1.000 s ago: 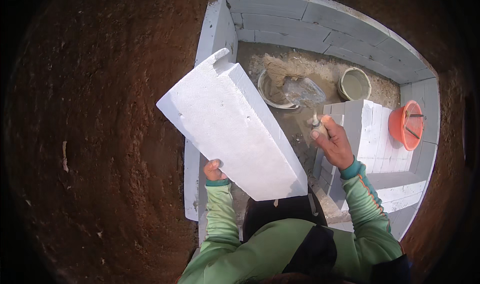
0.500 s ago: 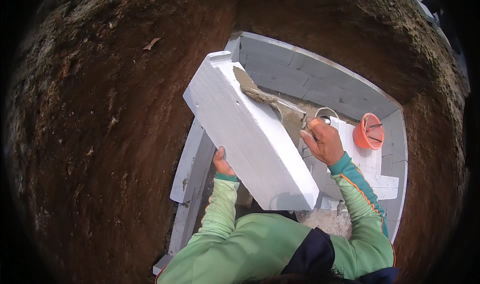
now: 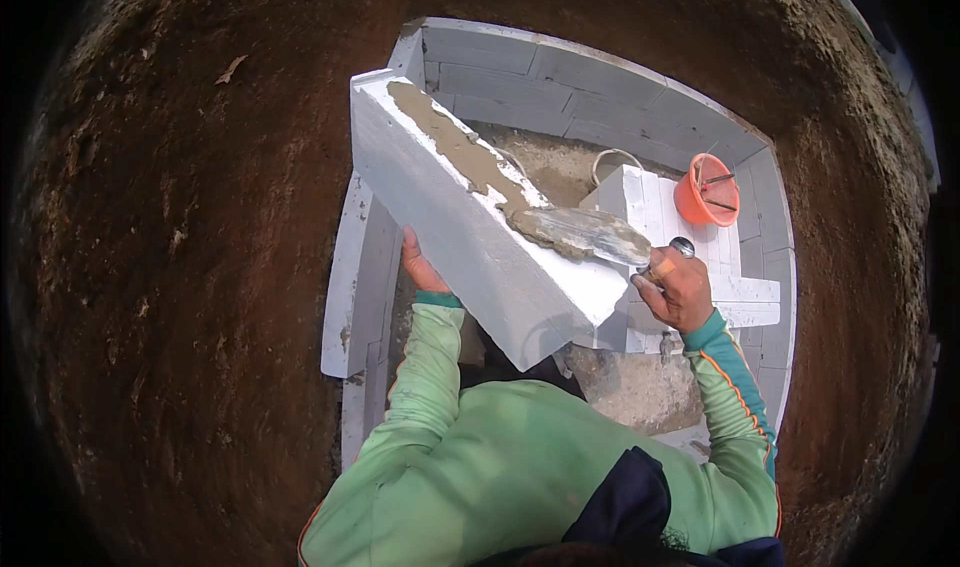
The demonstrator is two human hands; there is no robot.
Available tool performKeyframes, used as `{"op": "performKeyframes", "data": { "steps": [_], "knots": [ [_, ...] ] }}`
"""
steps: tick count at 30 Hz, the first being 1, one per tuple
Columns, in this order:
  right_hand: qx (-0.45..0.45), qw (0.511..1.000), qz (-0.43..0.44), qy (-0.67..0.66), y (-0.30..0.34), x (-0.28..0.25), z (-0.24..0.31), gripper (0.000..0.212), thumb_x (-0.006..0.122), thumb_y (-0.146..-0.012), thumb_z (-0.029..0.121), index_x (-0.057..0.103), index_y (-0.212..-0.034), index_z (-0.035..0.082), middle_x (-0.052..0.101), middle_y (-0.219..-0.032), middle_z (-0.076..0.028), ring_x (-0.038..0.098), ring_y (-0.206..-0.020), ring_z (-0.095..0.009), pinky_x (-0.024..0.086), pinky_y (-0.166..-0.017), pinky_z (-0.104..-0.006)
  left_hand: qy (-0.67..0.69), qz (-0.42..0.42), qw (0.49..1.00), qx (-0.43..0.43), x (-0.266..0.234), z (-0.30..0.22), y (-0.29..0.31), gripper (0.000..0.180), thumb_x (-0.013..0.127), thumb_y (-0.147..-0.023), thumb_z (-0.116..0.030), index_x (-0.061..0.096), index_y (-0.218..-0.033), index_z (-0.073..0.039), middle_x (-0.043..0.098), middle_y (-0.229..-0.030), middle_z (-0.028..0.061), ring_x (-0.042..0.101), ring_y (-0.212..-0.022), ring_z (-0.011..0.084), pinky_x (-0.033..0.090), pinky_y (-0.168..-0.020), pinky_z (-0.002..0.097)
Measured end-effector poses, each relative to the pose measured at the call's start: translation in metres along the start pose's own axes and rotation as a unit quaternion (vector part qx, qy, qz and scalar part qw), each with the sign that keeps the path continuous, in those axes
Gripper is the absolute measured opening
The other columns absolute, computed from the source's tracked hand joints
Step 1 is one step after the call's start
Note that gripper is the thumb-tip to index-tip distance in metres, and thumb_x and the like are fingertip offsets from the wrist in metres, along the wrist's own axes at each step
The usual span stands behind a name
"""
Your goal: The person applies mortar to the edges of white bricks using a trowel and places them to build a wall structure inside a pit, tapping them into place with a hammer.
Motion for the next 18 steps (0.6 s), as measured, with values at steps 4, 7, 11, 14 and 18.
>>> {"op": "performKeyframes", "data": {
  "steps": [4, 7, 11, 14, 18],
  "knots": [
    [0.019, 1.0, 0.003, 0.016, 0.025, -0.024, -0.007, 0.036, 0.08, -0.076, 0.015, 0.062, -0.105, 0.003, 0.059, -0.079, -0.008, 0.058, -0.061, -0.029, 0.045, -0.054, -0.0397, 0.047, 0.018, 0.998, -0.039, -0.009, 0.024, -0.011, 0.065, 0.052, -0.098, -0.05, 0.045, -0.147, -0.008, 0.057, -0.14, 0.0121, 0.055, -0.125, 0.0341, 0.043, -0.108, 0.0505],
    [0.042, 0.998, 0.009, 0.036, 0.045, -0.037, -0.015, 0.036, 0.08, -0.076, 0.015, 0.062, -0.104, 0.003, 0.059, -0.08, -0.008, 0.059, -0.062, -0.029, 0.044, -0.054, -0.0397, 0.042, 0.011, 0.997, -0.066, -0.017, 0.039, -0.018, 0.066, 0.051, -0.098, -0.051, 0.045, -0.147, -0.008, 0.055, -0.142, 0.0122, 0.054, -0.127, 0.0341, 0.042, -0.109, 0.0512],
    [0.041, 0.996, 0.025, 0.078, 0.066, -0.06, -0.019, 0.038, 0.081, -0.073, 0.015, 0.062, -0.104, 0.003, 0.06, -0.08, -0.008, 0.058, -0.059, -0.028, 0.043, -0.052, -0.0388, 0.038, -0.01, 0.996, -0.078, -0.031, 0.056, -0.022, 0.066, 0.051, -0.097, -0.051, 0.044, -0.147, -0.008, 0.055, -0.142, 0.0127, 0.053, -0.128, 0.0343, 0.042, -0.109, 0.0513],
    [0.083, 0.995, 0.048, 0.036, 0.086, -0.071, -0.028, 0.033, 0.078, -0.074, 0.014, 0.064, -0.101, 0.003, 0.059, -0.076, -0.009, 0.058, -0.059, -0.028, 0.044, -0.052, -0.0379, 0.028, 0.002, 0.996, -0.086, -0.037, 0.06, -0.019, 0.066, 0.051, -0.097, -0.05, 0.044, -0.147, -0.008, 0.054, -0.142, 0.0133, 0.053, -0.128, 0.0344, 0.041, -0.109, 0.0511],
    [0.198, 0.977, 0.06, -0.055, 0.09, -0.064, -0.048, 0.027, 0.075, -0.08, 0.017, 0.064, -0.1, 0.003, 0.059, -0.075, -0.011, 0.059, -0.061, -0.03, 0.046, -0.056, -0.0392, 0.006, -0.034, 0.995, -0.096, -0.044, 0.074, -0.015, 0.068, 0.055, -0.094, -0.05, 0.044, -0.147, -0.007, 0.054, -0.142, 0.0136, 0.053, -0.128, 0.0351, 0.042, -0.108, 0.0507]
  ]
}}
Point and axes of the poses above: each hand's wrist, its own y-axis away from the middle knuckle, its own x-axis out of the palm, z = x × y, the point moved 7 cm from there along -y, towards the middle knuckle
